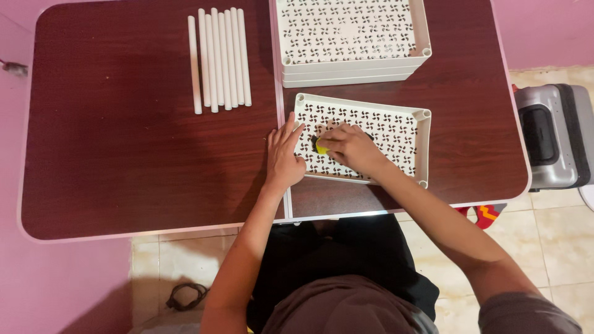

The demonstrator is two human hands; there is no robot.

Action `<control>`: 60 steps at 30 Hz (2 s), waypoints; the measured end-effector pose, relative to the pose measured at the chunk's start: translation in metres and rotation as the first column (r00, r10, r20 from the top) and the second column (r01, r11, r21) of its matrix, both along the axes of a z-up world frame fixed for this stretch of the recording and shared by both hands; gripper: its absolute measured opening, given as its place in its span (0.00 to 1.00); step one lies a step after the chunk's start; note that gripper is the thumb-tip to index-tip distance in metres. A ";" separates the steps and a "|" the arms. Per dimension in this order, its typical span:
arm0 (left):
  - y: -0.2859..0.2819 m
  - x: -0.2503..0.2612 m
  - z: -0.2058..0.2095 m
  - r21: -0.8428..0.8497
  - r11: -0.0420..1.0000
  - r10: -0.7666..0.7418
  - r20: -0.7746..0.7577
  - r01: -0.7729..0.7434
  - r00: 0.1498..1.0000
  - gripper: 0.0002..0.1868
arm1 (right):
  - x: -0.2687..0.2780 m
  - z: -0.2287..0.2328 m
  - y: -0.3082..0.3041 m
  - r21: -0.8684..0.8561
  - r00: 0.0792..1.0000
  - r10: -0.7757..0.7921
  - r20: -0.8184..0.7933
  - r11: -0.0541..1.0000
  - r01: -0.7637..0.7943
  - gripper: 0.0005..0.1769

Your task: The person wipes the surface of a white plastic tray with a yellow sponge, then lifts and wipes the underside and edges. The tray is handled one at a time on a wooden table with other trays and white rods nearby.

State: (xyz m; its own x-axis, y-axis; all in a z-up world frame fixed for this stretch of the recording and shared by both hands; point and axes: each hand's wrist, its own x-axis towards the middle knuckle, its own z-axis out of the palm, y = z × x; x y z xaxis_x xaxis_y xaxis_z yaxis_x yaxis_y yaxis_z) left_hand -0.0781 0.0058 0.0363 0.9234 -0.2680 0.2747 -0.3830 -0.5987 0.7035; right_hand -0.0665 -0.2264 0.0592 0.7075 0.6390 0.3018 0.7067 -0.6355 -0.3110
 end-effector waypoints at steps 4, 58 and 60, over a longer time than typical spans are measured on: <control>-0.002 0.003 0.002 -0.010 1.000 0.003 0.026 -0.003 1.000 0.40 | 0.024 -0.001 -0.005 0.023 0.993 -0.080 0.084 0.997 0.079 0.18; -0.017 0.000 0.007 0.190 0.982 0.007 -0.071 0.007 0.997 0.47 | 0.025 -0.033 0.013 0.123 0.592 -0.806 0.002 0.587 0.800 0.17; -0.016 -0.001 0.005 0.179 0.984 0.011 -0.058 -0.001 0.998 0.47 | 0.031 -0.038 0.034 0.121 0.601 -0.799 0.006 0.598 0.793 0.16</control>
State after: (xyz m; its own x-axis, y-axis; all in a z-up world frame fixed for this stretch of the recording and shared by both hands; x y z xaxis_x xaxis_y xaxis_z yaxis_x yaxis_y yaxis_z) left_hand -0.0787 -0.0104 0.0410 0.9382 -0.3023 0.1684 -0.3404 -0.7189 0.6061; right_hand -0.0352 -0.1926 0.0212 0.9017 -0.2039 0.3813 -0.0474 -0.9232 -0.3814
